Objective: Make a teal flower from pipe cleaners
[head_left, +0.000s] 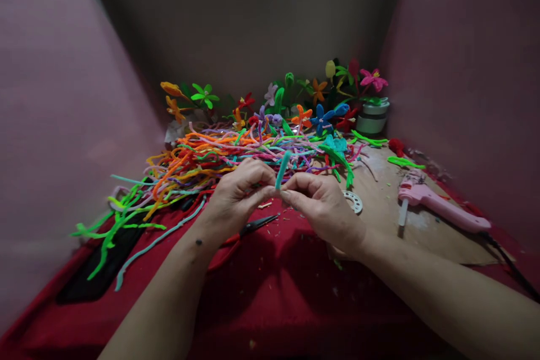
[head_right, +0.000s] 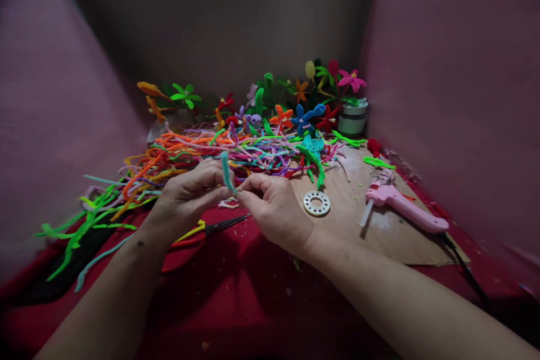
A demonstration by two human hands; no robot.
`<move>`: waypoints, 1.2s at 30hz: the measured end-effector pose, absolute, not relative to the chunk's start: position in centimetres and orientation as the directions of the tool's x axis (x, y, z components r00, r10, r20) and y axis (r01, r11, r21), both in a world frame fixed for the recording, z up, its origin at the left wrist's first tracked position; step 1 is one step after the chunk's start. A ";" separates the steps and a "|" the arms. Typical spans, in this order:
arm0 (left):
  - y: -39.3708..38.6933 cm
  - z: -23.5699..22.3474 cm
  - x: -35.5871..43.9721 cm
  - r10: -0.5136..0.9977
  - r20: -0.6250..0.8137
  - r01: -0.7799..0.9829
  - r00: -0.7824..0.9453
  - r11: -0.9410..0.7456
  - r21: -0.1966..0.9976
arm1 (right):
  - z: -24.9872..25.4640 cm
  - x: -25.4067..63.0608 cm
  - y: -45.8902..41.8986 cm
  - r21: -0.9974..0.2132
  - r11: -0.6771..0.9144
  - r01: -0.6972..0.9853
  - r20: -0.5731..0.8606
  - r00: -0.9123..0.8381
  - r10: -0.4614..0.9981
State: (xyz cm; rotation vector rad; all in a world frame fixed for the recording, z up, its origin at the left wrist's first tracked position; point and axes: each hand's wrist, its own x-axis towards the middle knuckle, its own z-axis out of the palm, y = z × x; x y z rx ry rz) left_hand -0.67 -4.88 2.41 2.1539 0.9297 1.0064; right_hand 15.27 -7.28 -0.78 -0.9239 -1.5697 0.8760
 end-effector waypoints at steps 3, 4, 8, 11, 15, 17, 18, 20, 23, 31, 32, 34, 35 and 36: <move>-4.7 2.1 -0.7 0.856 0.110 0.300 0.505 -0.293 0.908 | -1.0 15.2 -7.8 -0.700 0.632 0.332 0.625 -0.142 0.767; -4.6 2.0 -0.7 0.851 0.042 0.260 0.523 -0.206 0.943 | -1.1 15.2 -7.8 -0.624 0.682 0.382 0.682 -0.160 0.714; -4.3 1.6 -0.8 0.840 0.011 0.236 0.542 -0.165 0.958 | -1.3 15.1 -7.6 -0.599 0.692 0.403 0.692 -0.173 0.700; -4.4 1.8 -0.9 0.859 0.073 0.300 0.507 -0.255 0.919 | -0.9 15.1 -6.9 -0.835 0.507 0.215 0.483 -0.156 0.862; -4.5 2.2 -0.8 0.881 0.149 0.349 0.450 -0.327 0.878 | -0.5 15.3 -6.2 -0.980 0.199 -0.007 0.196 -0.215 0.957; -4.5 2.1 -0.7 0.886 0.183 0.369 0.427 -0.355 0.859 | -0.6 15.4 -6.1 -0.988 0.145 -0.059 0.154 -0.211 0.965; -4.4 2.0 -0.6 0.885 0.209 0.374 0.416 -0.376 0.848 | -0.7 15.4 -6.0 -0.987 0.140 -0.078 0.153 -0.196 0.969; -4.4 1.6 -0.4 0.870 0.295 0.393 0.395 -0.450 0.802 | -0.9 15.3 -6.0 -0.983 0.156 -0.098 0.170 -0.155 0.973; -4.3 1.0 -0.2 0.800 0.445 0.490 0.402 -0.598 0.634 | -1.0 15.3 -6.0 -0.981 0.185 -0.055 0.190 -0.116 0.975; -4.7 0.8 -0.2 0.623 0.561 0.608 0.545 -0.755 0.247 | -0.8 15.3 -6.1 -0.967 0.243 0.078 0.239 -0.061 0.969; -4.7 0.8 -0.2 0.634 0.554 0.607 0.540 -0.749 0.265 | -0.8 15.3 -6.1 -0.964 0.250 0.092 0.245 -0.062 0.967; -4.7 0.9 -0.2 0.660 0.529 0.597 0.534 -0.737 0.317 | -1.0 15.3 -6.2 -0.956 0.268 0.120 0.261 -0.070 0.963; -4.7 0.9 -0.2 0.673 0.514 0.591 0.532 -0.730 0.344 | -1.1 15.3 -6.2 -0.951 0.279 0.134 0.271 -0.075 0.960; -4.7 1.0 -0.1 0.686 0.502 0.587 0.526 -0.720 0.370 | -1.1 15.3 -6.3 -0.945 0.291 0.148 0.282 -0.078 0.956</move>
